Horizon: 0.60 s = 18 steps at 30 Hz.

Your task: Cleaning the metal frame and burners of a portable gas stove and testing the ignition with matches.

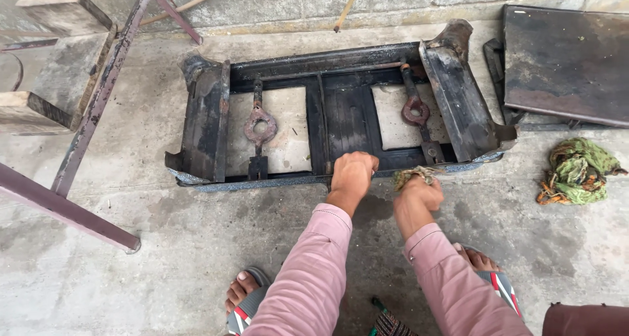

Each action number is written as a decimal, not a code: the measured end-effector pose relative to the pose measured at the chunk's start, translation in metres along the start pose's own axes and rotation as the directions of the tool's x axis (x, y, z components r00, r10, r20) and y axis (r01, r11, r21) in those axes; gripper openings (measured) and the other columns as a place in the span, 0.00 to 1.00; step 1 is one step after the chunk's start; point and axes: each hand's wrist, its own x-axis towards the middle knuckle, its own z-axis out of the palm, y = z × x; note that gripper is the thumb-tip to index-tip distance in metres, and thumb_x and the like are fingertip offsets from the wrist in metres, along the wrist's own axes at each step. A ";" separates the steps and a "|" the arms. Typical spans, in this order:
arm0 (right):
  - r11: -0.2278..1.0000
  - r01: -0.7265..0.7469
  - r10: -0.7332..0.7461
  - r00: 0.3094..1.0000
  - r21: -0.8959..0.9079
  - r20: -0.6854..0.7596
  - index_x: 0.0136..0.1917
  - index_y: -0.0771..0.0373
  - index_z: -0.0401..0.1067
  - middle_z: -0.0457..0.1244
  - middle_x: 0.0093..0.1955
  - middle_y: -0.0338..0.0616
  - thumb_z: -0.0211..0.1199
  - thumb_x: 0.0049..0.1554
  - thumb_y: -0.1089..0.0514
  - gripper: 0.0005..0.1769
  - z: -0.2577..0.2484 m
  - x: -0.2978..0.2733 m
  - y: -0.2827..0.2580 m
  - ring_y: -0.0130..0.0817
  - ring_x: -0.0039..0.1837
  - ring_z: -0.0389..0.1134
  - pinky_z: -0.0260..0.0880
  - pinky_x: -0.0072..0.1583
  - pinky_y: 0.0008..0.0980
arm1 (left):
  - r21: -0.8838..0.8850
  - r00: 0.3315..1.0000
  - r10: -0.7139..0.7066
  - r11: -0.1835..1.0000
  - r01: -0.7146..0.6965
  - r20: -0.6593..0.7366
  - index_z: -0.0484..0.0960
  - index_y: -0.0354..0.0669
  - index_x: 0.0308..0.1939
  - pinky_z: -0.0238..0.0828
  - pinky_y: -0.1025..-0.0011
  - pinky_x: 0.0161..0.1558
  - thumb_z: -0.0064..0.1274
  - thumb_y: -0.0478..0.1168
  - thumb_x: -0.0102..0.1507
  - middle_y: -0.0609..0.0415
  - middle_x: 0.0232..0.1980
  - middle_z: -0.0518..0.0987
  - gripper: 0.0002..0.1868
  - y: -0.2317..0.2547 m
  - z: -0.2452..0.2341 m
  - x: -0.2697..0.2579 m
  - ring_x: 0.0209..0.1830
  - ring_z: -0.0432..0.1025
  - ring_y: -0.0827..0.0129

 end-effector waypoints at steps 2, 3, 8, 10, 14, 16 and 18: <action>1.000 -0.003 0.003 1.000 0.000 0.027 0.39 0.59 0.81 0.70 0.35 0.38 0.62 0.52 0.56 0.09 -0.004 -0.029 0.004 0.33 0.34 0.66 0.70 0.39 0.38 | 0.018 0.999 -0.017 1.000 0.017 0.034 0.88 0.52 0.32 0.77 0.58 0.43 0.56 0.33 0.53 0.49 0.39 0.85 0.09 -0.002 0.000 0.003 0.40 0.80 0.52; 1.000 -0.004 0.004 0.999 0.004 0.047 0.39 0.59 0.81 0.69 0.35 0.38 0.62 0.52 0.57 0.09 -0.008 -0.041 0.005 0.33 0.34 0.66 0.70 0.38 0.38 | 0.032 0.997 -0.027 0.999 0.025 0.072 0.89 0.53 0.32 0.77 0.58 0.43 0.57 0.34 0.53 0.49 0.39 0.85 0.09 -0.001 0.001 0.004 0.41 0.80 0.53; 0.813 0.357 -0.176 0.904 -0.460 0.389 0.45 0.61 0.81 0.70 0.37 0.39 0.72 0.46 0.64 0.11 -0.039 -0.096 -0.013 0.29 0.37 0.68 0.70 0.39 0.34 | 0.025 0.996 -0.043 0.999 0.042 0.072 0.88 0.52 0.32 0.76 0.57 0.42 0.57 0.36 0.54 0.48 0.39 0.84 0.07 0.002 -0.005 0.004 0.40 0.80 0.51; 0.768 0.411 -0.165 0.868 -0.490 0.469 0.47 0.63 0.80 0.70 0.38 0.40 0.72 0.46 0.66 0.13 -0.038 -0.089 -0.024 0.28 0.38 0.69 0.70 0.39 0.34 | 0.040 0.997 -0.041 0.998 0.038 0.068 0.88 0.52 0.33 0.77 0.57 0.43 0.56 0.35 0.55 0.49 0.40 0.85 0.07 -0.001 -0.004 0.002 0.40 0.80 0.52; 0.779 0.391 -0.151 0.876 -0.490 0.459 0.46 0.63 0.79 0.70 0.37 0.40 0.72 0.45 0.67 0.13 -0.043 -0.082 -0.036 0.29 0.37 0.68 0.69 0.38 0.34 | 0.012 0.999 -0.026 1.000 0.025 0.029 0.88 0.51 0.32 0.76 0.57 0.42 0.55 0.35 0.55 0.49 0.39 0.84 0.07 0.001 -0.002 -0.002 0.40 0.80 0.52; 0.786 0.385 -0.145 0.875 -0.483 0.462 0.46 0.63 0.79 0.70 0.37 0.40 0.72 0.45 0.67 0.13 -0.040 -0.079 -0.041 0.29 0.37 0.68 0.68 0.38 0.34 | 0.012 0.999 -0.026 1.000 0.025 0.030 0.87 0.50 0.33 0.76 0.58 0.43 0.55 0.35 0.55 0.50 0.39 0.84 0.07 0.001 0.000 -0.001 0.40 0.80 0.53; 0.793 0.382 -0.140 0.873 -0.475 0.468 0.45 0.62 0.78 0.69 0.37 0.40 0.72 0.45 0.67 0.13 -0.036 -0.077 -0.046 0.29 0.37 0.68 0.68 0.38 0.34 | 0.027 0.999 -0.034 0.999 0.033 0.001 0.88 0.51 0.32 0.76 0.58 0.43 0.56 0.34 0.55 0.49 0.40 0.84 0.07 0.001 0.002 -0.001 0.40 0.80 0.52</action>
